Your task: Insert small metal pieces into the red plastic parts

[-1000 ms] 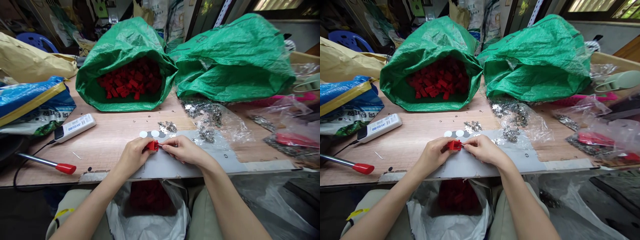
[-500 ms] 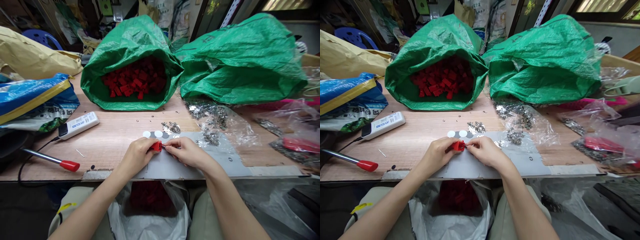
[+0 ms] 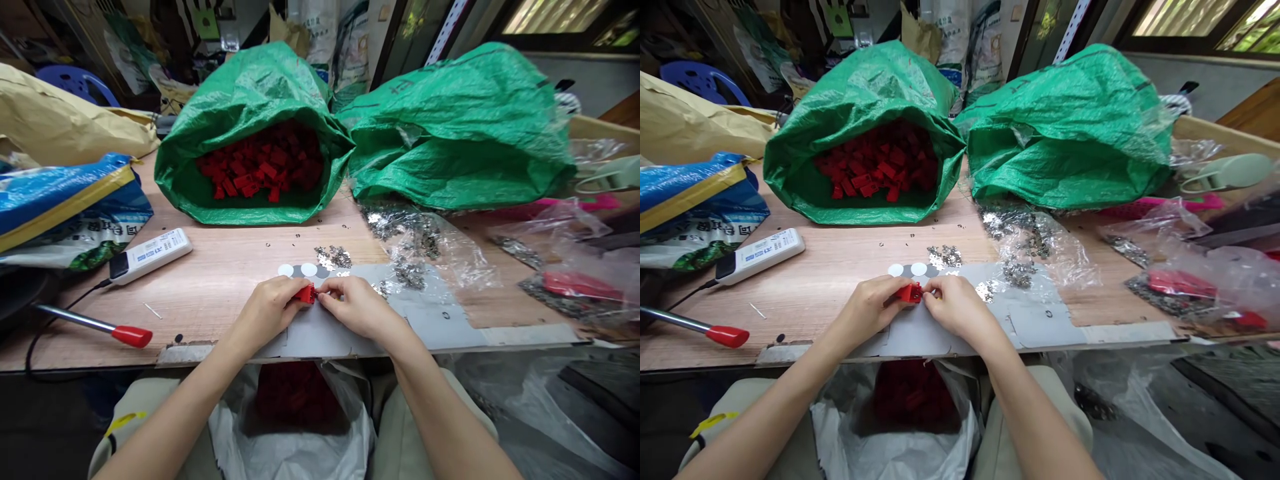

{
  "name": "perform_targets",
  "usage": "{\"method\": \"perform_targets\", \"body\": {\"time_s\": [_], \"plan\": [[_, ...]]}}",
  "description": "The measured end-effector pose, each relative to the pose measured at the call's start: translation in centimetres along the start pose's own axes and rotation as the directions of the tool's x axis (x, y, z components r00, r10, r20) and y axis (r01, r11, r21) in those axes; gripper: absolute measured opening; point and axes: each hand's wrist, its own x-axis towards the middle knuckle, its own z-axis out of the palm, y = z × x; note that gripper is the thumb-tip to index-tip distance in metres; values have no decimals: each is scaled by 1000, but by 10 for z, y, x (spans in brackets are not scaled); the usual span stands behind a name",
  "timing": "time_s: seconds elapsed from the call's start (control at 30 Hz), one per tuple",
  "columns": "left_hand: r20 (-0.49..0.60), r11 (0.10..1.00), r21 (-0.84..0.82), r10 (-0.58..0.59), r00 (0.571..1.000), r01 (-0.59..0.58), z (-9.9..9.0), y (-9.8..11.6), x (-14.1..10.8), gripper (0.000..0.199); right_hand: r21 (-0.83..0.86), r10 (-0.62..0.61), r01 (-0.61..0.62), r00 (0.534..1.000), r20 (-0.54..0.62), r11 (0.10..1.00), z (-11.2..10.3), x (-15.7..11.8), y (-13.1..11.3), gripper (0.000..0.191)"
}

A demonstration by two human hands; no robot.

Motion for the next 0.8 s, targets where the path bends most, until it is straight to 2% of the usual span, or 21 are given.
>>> {"method": "perform_targets", "body": {"time_s": [0.07, 0.17, 0.23, 0.27, 0.33, 0.4, 0.47, 0.53, 0.6, 0.67, 0.73, 0.8], "plan": [[-7, 1000, -6, -20, 1000, 20, 2, 0, -1, 16, 41, -19, 20, 1000, -8, 999, 1, 0, 4, 17], [-36, 990, -91, -113, 993, 109, 4, 1, -3, 17, 252, 22, -49, 994, 112, 966, -1, 1, 15, 21], [-53, 933, -282, -250, 967, 225, 3, 5, -3, 16, 425, 26, -101, 983, 179, 900, -3, 2, 21, 29], [-50, 864, -416, -334, 941, 285, 2, 8, -3, 16, 493, 12, -97, 985, 172, 865, -4, 1, 23, 33], [24, 626, -691, -479, 878, 360, -4, 14, -2, 23, 582, -40, -18, 995, 87, 813, -4, 0, 22, 43], [158, 316, -873, -537, 829, 371, -10, 19, 0, 32, 617, -111, 82, 994, 8, 783, -2, -2, 18, 54], [294, 22, -934, -524, 799, 358, -14, 22, 2, 36, 615, -193, 163, 981, -18, 772, 2, -4, 12, 59], [395, -209, -919, -501, 770, 335, -16, 22, 4, 28, 562, -260, 229, 965, -26, 795, 7, -6, 7, 58], [471, -387, -869, -463, 751, 308, -16, 20, 6, 17, 464, -303, 297, 951, -63, 835, 12, -5, 4, 52], [524, -525, -803, -398, 753, 282, -16, 18, 6, 23, 355, -325, 344, 939, -113, 869, 16, -4, 2, 46], [551, -621, -738, -331, 766, 263, -16, 16, 6, 28, 276, -345, 375, 926, -152, 885, 18, -2, 0, 40], [570, -679, -689, -288, 769, 255, -17, 14, 4, 29, 247, -375, 410, 910, -179, 878, 19, 0, -1, 35]]}}
